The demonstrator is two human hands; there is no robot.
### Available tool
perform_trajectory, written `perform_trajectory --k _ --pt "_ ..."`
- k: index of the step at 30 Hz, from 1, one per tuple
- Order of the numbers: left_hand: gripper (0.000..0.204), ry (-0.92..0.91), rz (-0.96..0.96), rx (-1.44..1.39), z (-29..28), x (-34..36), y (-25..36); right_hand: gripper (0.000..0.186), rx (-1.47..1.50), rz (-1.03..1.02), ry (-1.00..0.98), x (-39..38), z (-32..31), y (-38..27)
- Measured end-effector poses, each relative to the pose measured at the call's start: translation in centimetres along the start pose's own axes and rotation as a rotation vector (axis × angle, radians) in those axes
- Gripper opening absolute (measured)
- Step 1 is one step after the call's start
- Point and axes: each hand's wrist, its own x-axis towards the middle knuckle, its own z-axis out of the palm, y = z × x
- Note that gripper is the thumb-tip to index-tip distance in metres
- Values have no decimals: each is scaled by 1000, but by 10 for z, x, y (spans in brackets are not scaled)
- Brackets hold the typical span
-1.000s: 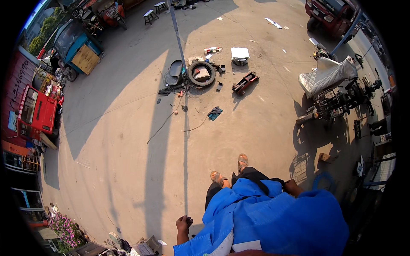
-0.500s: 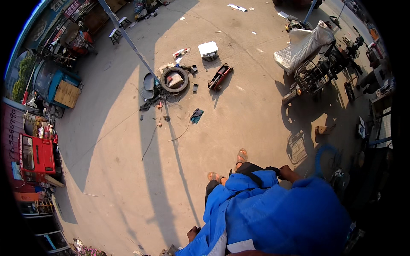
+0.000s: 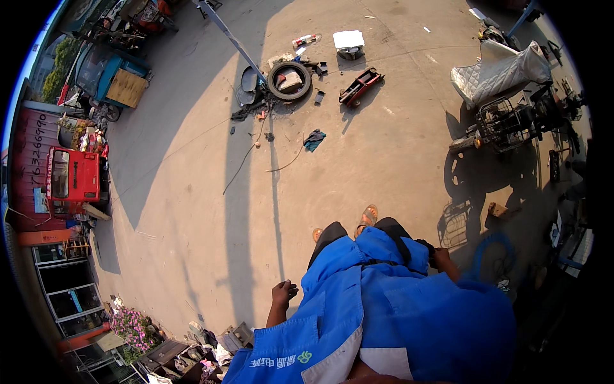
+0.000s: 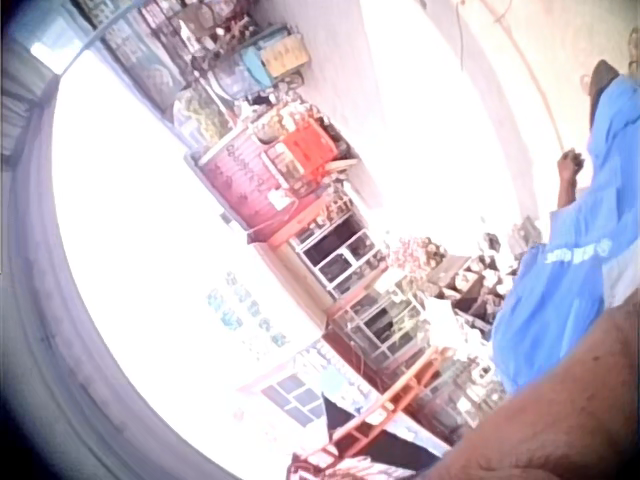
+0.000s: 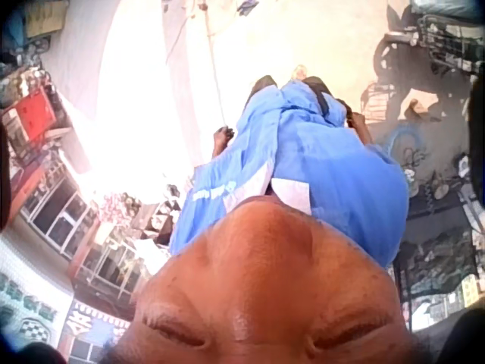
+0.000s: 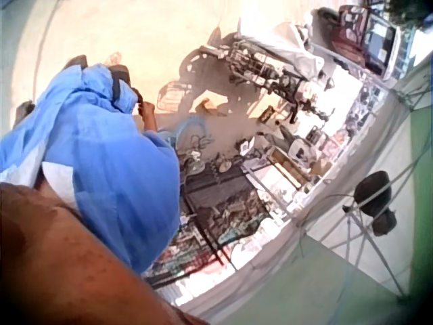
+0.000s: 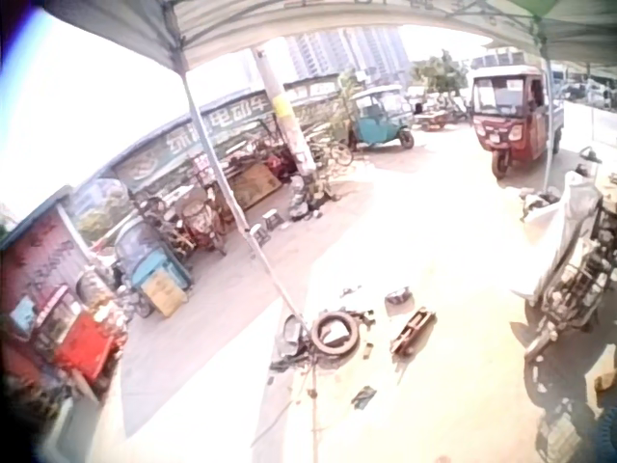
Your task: The person works on the electrical components of an electric scooter, using a screwdriver to manipulate wires and a small circuit board on the scooter's floorboard. The person briefly walks around the workshop area before returning to the scooter to continue the repair.
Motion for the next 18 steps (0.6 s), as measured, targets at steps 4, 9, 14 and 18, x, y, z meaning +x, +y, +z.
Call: perform_trajectory --k 4,9,14,18 --pt "42 -23 21 54 19 10 28 11 11 43 40 -10 -21 16" --pt "39 -43 52 122 36 15 65 12 156 -19 -67 -6 -40 72" --pt "38 -85 36 202 46 26 94 13 112 -29 -28 -23 -18 72" --pt "37 -81 -20 328 60 36 130 14 181 61 14 -35 -4 34"
